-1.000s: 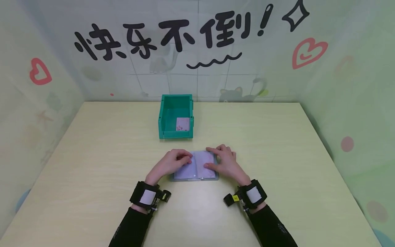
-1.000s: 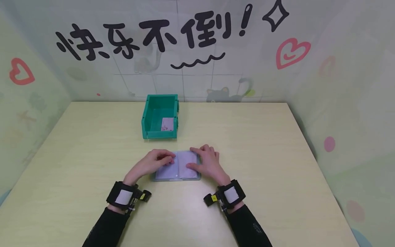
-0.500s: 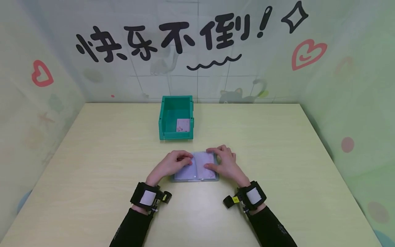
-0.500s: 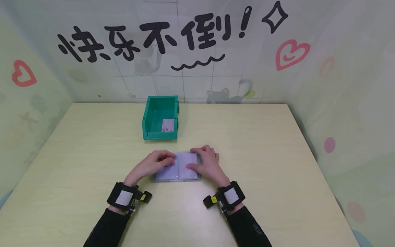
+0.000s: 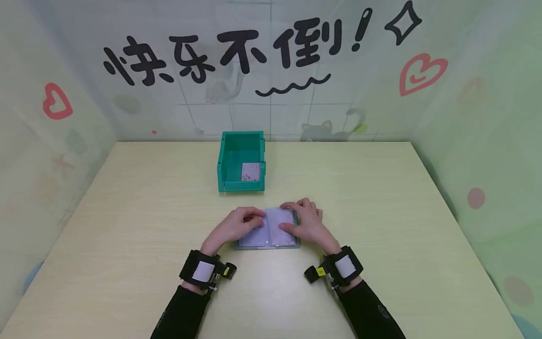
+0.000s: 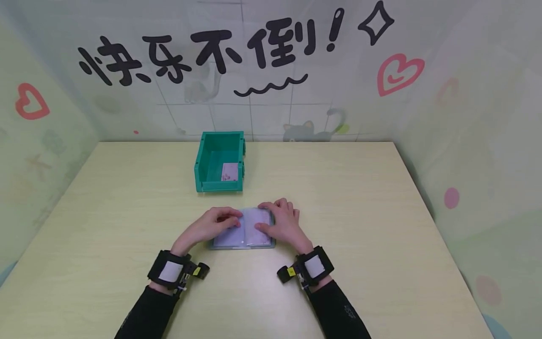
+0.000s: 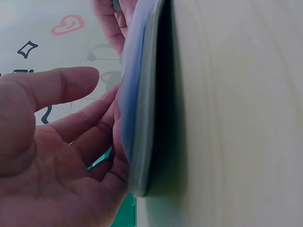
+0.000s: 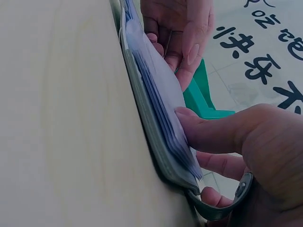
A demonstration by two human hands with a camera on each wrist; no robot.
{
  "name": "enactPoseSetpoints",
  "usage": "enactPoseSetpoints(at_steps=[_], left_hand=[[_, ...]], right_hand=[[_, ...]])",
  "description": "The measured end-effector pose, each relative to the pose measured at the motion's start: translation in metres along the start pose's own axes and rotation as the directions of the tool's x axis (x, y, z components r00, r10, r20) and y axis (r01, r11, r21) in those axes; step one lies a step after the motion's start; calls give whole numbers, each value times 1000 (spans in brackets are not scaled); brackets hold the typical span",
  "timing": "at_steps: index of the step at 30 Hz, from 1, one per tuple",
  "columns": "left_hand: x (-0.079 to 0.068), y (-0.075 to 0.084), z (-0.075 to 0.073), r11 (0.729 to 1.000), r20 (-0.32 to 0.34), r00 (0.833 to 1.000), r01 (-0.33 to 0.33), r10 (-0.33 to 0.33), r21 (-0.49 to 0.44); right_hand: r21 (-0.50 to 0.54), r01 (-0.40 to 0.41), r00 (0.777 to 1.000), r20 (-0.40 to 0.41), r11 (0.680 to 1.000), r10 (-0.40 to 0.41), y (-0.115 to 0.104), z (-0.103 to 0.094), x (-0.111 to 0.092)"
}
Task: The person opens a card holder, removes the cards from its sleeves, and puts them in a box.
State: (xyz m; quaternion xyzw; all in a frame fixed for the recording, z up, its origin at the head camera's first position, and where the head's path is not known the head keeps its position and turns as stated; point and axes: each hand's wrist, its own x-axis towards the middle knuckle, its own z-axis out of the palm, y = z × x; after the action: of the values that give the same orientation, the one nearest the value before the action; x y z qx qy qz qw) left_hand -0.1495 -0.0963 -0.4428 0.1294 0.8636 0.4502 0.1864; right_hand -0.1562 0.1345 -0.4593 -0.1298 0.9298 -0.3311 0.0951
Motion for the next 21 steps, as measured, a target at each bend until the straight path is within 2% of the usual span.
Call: enactPoseSetpoints(at_steps=[11,17,21], left_hand=[[1,2,1,1000,37,999,-10,10,2],[2,3,1,1000,37,999,9,-9,0],[1,2,1,999,26,999,19,-19,-31]], right_hand=[[49,-18,999,-27,999,19,3,0,2],[224,1,996,-89,975,20,7,0,1],[300,80,991,-127,951,-43,11,-1,-2]])
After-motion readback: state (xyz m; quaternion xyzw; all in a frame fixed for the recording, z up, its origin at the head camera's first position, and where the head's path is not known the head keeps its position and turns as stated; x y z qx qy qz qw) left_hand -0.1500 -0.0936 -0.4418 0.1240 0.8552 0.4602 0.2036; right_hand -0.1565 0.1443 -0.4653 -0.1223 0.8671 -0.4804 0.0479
